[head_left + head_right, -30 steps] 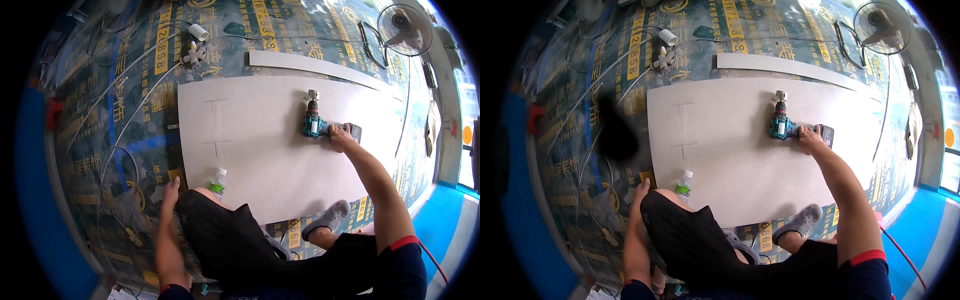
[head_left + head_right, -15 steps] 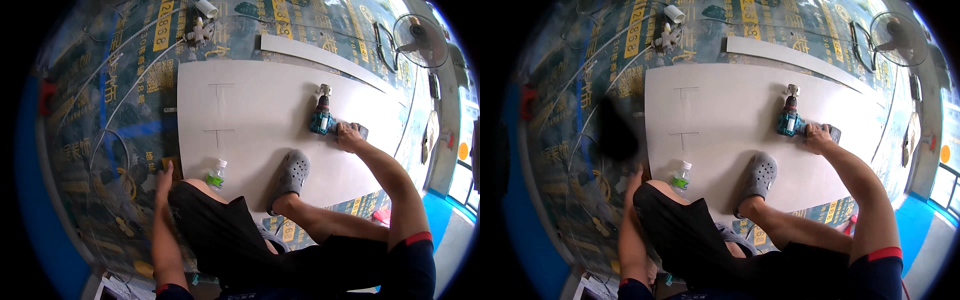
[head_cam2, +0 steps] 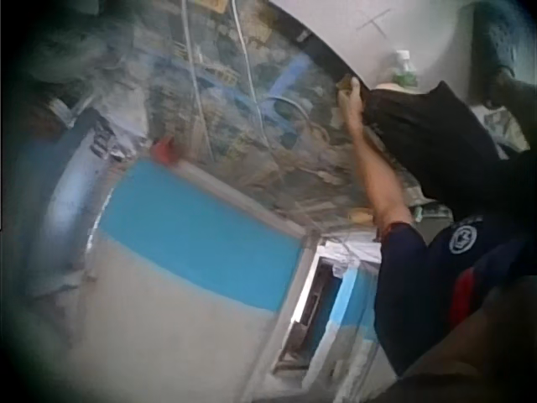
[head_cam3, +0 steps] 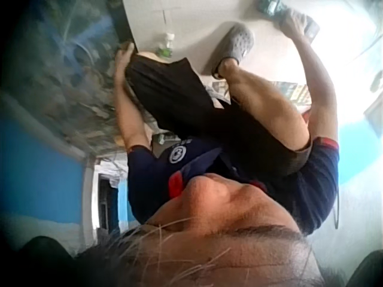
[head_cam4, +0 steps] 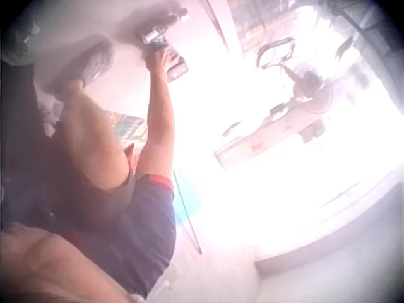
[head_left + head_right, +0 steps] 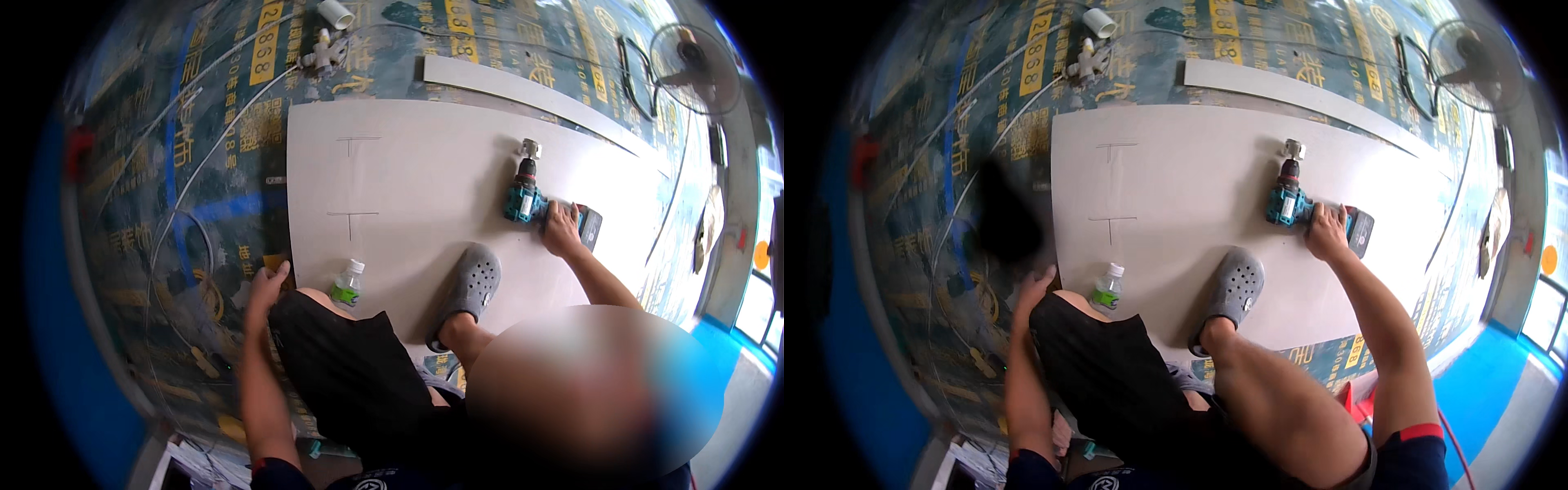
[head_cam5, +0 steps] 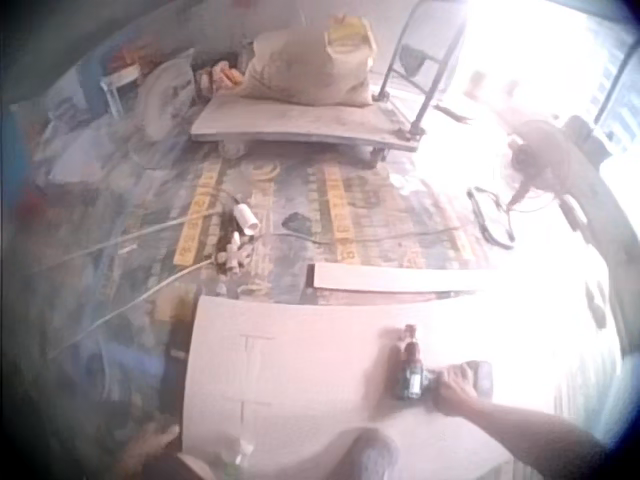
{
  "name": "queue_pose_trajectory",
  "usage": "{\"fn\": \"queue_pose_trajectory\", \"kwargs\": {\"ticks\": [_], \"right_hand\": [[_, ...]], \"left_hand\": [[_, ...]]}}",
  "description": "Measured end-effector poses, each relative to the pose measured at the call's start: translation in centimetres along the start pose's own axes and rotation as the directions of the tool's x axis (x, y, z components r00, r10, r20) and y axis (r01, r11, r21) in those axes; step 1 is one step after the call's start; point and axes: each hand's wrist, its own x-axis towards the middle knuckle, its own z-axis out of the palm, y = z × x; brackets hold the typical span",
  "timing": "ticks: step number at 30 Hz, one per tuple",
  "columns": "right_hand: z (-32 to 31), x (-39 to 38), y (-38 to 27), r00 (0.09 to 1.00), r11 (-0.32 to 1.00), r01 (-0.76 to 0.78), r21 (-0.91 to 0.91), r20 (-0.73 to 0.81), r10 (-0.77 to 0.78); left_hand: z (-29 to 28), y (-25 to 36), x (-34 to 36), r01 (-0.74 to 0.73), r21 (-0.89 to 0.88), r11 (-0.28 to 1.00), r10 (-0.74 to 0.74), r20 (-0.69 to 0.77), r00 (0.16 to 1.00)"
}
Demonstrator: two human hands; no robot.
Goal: The person measures and marks a tile using a ruler and a pen, then pours water onto the marked spot from a bottle before drilling a hole with a power drill.
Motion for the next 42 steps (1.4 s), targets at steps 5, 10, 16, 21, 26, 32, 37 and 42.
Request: {"fn": "queue_pose_trajectory", "kwargs": {"ticks": [5, 10, 16, 21, 26, 32, 37, 42], "right_hand": [[0.6, 0.6, 0.2, 1.0, 1.0, 0.0, -0.015, 0.0, 0.0], [0.8, 0.2, -0.1, 0.997, 1.0, 0.003, 0.015, -0.072, -0.001], [1.4, -0.3, -2.0, 0.952, 0.995, 0.086, 0.05, -0.298, -0.068], [2.1, -0.1, 0.2, 0.962, 0.993, 0.096, 0.074, -0.262, -0.073], [0.6, 0.3, -1.8, 0.969, 0.971, 0.116, 0.207, -0.237, -0.065], [0.1, 0.2, -0.6, 0.974, 0.975, 0.109, 0.194, -0.215, -0.066], [0.2, 0.5, -2.0, 0.976, 0.97, 0.126, 0.21, -0.203, -0.083], [0.4, 0.7, -2.0, 0.973, 0.967, 0.129, 0.218, -0.215, -0.082]], "left_hand": [[0.1, 4.6, -1.1, -0.234, -0.178, 0.956, 0.246, 0.046, 0.968], [2.1, 0.2, 3.1, -0.159, -0.036, 0.987, 0.145, -0.256, 0.956], [3.7, -6.7, 7.6, -0.178, 0.065, 0.982, 0.19, -0.297, 0.936], [5.5, -5.5, 7.3, -0.144, -0.119, 0.982, 0.131, -0.115, 0.985], [4.0, -3.7, 6.5, -0.021, 0.044, 0.999, 0.034, -0.319, 0.947], [2.8, 4.2, 2.9, -0.273, -0.131, 0.953, 0.253, -0.152, 0.955], [0.9, 9.0, -0.2, -0.29, -0.2, 0.936, 0.345, 0.35, 0.871], [1.4, 13.0, 0.6, -0.328, 0.169, 0.93, 0.118, 0.706, 0.698]]}}
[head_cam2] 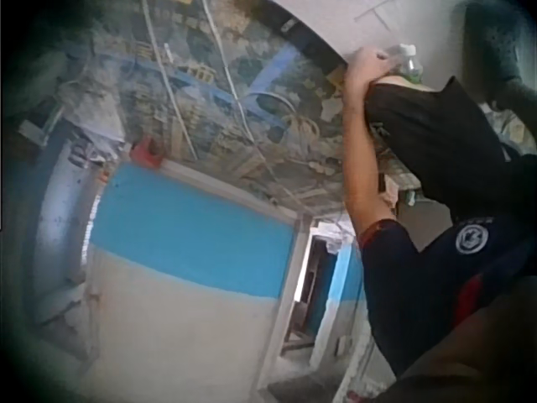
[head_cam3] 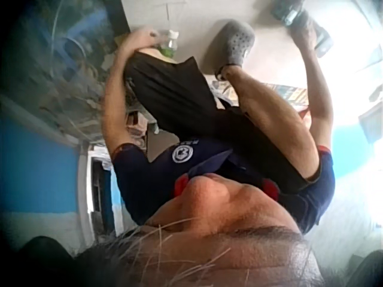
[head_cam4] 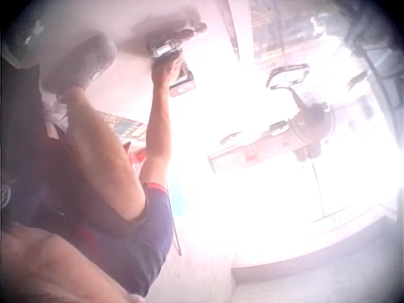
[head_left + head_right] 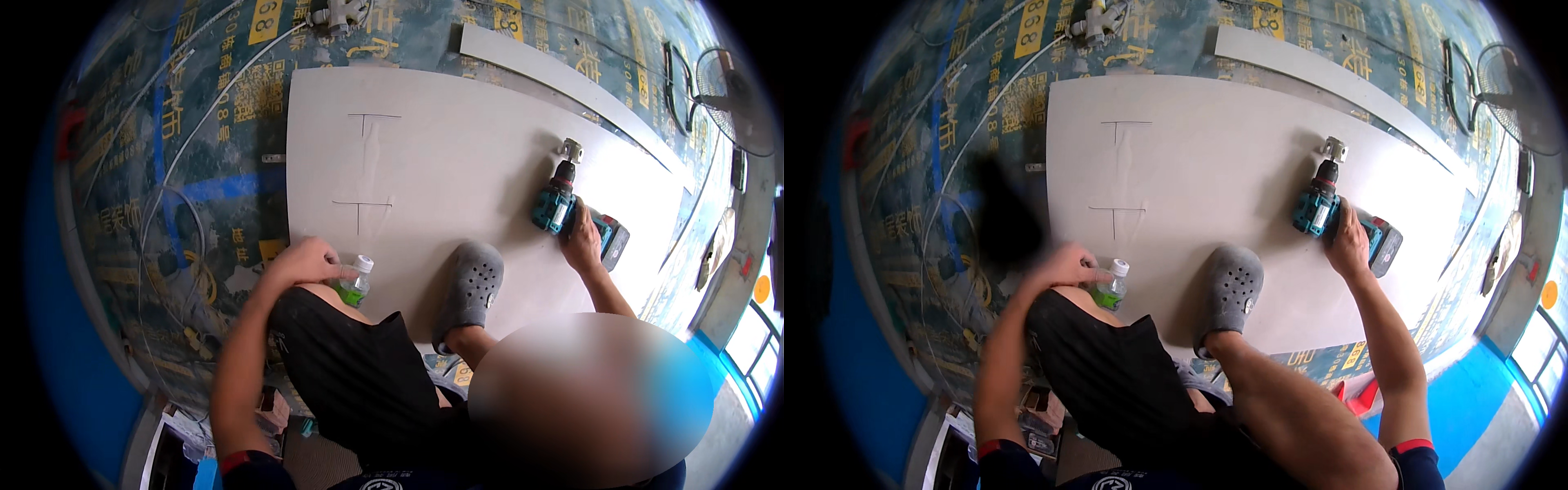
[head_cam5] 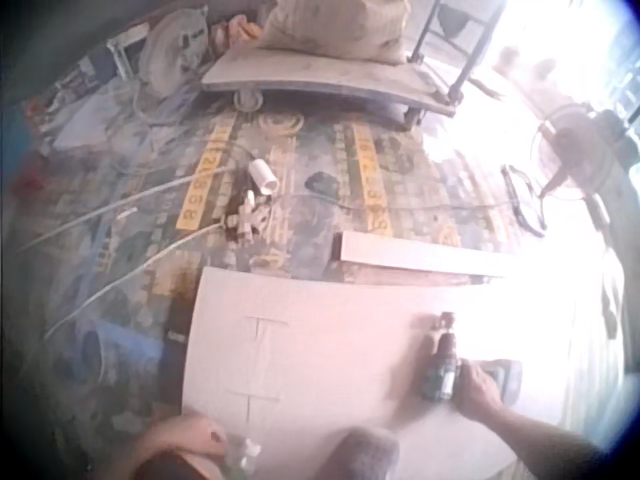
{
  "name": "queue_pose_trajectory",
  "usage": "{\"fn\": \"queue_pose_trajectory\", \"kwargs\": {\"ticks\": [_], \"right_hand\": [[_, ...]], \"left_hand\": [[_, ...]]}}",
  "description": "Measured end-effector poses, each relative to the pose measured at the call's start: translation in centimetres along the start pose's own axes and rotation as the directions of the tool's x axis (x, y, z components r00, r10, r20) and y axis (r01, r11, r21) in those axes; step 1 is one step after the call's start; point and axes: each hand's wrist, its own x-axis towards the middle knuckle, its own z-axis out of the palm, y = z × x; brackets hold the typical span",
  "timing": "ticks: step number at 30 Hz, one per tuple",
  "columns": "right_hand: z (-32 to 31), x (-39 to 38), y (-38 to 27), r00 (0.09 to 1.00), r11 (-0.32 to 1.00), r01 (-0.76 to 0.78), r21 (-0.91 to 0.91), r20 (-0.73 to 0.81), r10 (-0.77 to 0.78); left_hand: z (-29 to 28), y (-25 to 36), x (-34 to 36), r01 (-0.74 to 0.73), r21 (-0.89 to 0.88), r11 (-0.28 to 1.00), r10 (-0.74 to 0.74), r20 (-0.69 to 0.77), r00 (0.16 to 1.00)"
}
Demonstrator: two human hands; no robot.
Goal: The person measures and marks a tile using a ruler and a pen, then pours water onto the marked spot from a bottle before drilling a hole with a power drill.
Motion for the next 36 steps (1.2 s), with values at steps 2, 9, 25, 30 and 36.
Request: {"fn": "queue_pose_trajectory", "kwargs": {"ticks": [2, 9, 25, 30, 36], "right_hand": [[0.1, 0.1, -0.1, 1.0, 1.0, 0.001, -0.012, -0.003, -0.001], [0.3, -0.1, 0.3, 0.999, 0.999, 0.027, -0.017, -0.046, -0.028], [-0.5, 0.0, -0.1, 0.999, 1.0, -0.026, -0.016, -0.046, 0.026], [-5.3, -2.0, -3.7, 1.0, 1.0, 0.014, 0.021, 0.012, -0.014], [-15.0, -2.8, -12.3, 0.933, 0.922, -0.136, 0.363, 0.361, -0.005]], "left_hand": [[-0.7, 2.0, 0.7, 0.044, 0.11, 0.993, -0.052, 0.074, 0.996], [0.5, 6.1, 1.9, 0.035, 0.506, 0.862, -0.147, 0.183, 0.972], [0.1, 3.6, 1.6, 0.05, 0.402, 0.914, -0.1, 0.105, 0.989], [-0.1, 1.5, 1.1, 0.031, 0.369, 0.929, -0.07, 0.094, 0.993], [-3.1, -0.6, -1.2, -0.008, -0.193, 0.981, -0.033, -0.207, 0.978]]}}
